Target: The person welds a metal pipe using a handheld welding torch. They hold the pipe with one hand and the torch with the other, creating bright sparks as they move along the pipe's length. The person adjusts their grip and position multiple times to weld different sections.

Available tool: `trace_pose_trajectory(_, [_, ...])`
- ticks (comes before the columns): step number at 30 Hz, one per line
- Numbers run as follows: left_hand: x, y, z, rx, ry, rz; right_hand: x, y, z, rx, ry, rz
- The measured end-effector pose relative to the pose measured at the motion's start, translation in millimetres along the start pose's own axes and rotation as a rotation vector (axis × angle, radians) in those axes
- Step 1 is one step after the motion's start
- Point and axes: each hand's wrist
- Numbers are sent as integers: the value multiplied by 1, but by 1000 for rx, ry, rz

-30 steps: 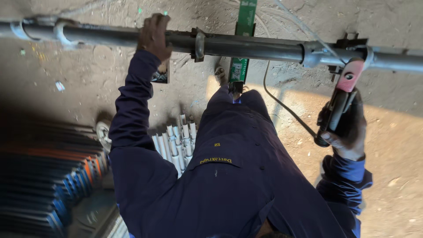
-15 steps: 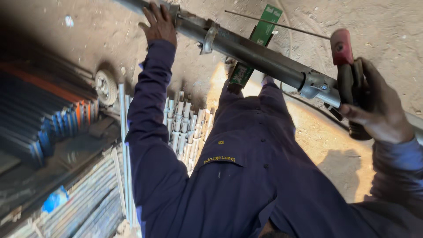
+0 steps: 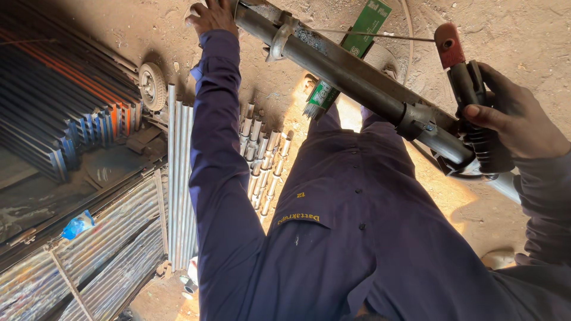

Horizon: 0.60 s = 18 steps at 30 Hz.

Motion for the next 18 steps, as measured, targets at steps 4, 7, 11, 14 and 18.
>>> trace_pose_trajectory(4, [-2,-4,-1,-7,-39,62,2,-7,5,10,-42,-23])
trace_pose_trajectory(7, [-5,-5,-1,-30,-19,59,4,-9,5,29,-76,-47])
trace_pose_trajectory(11, [-8,-5,-1,-41,-17,45,5,-10,2,22,-88,-68])
trace_pose_trajectory(14, [-7,-6,-2,-43,-32,63,5,-12,0,50,-41,-62])
trace_pose_trajectory(18, [-4,-6,-4,-59,-20,13,5,-14,0,54,-16,-70])
Point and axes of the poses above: each hand's wrist, its own y-axis away from the middle knuckle, its own x-axis out of the back of the hand, z = x × y, and after that the axes turned 1 degree about -y, right-handed
